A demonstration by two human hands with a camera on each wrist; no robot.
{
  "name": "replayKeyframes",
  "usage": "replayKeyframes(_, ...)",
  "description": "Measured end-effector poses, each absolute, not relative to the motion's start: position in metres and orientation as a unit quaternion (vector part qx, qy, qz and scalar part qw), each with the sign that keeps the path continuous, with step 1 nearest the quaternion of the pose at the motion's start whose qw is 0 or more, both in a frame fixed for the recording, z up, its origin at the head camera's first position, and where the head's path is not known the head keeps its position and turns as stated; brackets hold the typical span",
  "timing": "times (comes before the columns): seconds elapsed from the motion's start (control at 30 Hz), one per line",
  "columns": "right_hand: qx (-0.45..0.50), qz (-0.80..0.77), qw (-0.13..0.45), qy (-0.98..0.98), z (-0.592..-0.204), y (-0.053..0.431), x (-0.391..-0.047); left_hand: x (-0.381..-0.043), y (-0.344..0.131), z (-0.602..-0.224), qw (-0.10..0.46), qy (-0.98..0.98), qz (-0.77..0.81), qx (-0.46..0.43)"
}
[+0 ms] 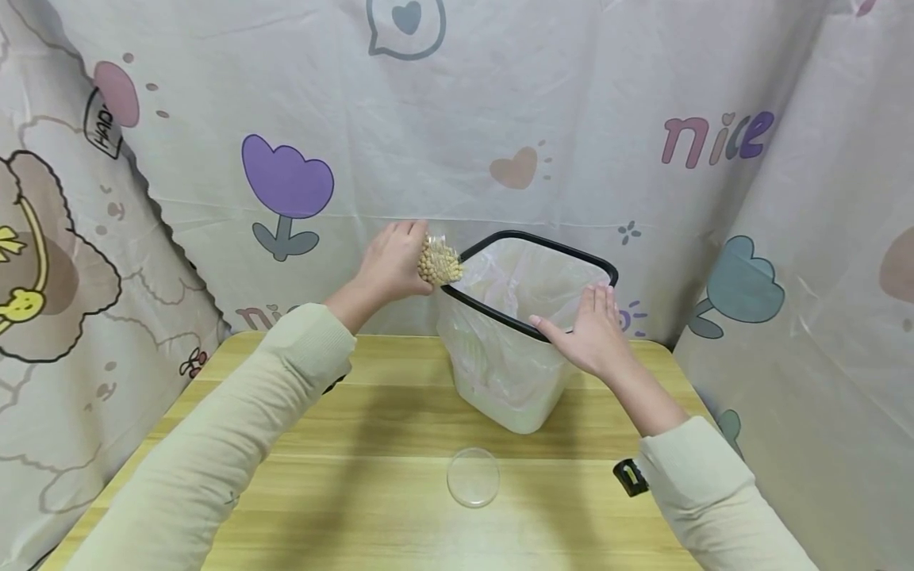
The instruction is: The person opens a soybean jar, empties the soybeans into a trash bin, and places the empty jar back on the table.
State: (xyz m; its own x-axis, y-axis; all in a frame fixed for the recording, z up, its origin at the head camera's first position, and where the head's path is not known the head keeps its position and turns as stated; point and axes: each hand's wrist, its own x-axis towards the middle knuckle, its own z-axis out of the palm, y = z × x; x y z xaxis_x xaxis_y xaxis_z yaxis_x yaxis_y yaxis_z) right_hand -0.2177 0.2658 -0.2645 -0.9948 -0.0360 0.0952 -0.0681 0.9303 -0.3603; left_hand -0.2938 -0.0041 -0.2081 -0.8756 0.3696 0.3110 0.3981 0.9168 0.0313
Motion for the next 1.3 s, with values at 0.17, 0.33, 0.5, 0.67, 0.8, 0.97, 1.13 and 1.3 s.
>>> replayKeyframes(0.17,0.028,0.187,0.044,-0.981,-0.265,0.267,-0.218,-0.293,-0.002,-0.207,0.156,-0.966,-0.023,-0.206)
replayKeyframes(0.33,0.029,0.188,0.045,-0.981,-0.266,0.267,-0.218,-0.293,0.000,-0.205,0.155,-0.964,0.003,-0.214)
replayKeyframes(0.5,0.030,0.184,0.046,-0.981,-0.267,0.267,-0.218,-0.293,0.002,-0.205,0.160,-0.961,0.024,-0.225)
replayKeyframes(0.67,0.028,0.181,0.047,-0.982,-0.267,0.267,-0.218,-0.294,0.004,-0.206,0.179,-0.953,0.049,-0.239)
replayKeyframes(0.8,0.026,0.184,0.047,-0.982,-0.267,0.266,-0.218,-0.295,0.006,-0.207,0.197,-0.945,0.067,-0.252)
replayKeyframes(0.97,0.025,0.186,0.048,-0.981,-0.266,0.266,-0.218,-0.294,0.007,-0.208,0.221,-0.934,0.085,-0.269)
replayKeyframes(1.13,0.026,0.188,0.048,-0.981,-0.266,0.266,-0.218,-0.295,0.008,-0.210,0.247,-0.922,0.099,-0.282)
replayKeyframes(1.3,0.028,0.188,0.051,-0.980,-0.266,0.267,-0.218,-0.296,0.009,-0.210,0.256,-0.916,0.106,-0.290)
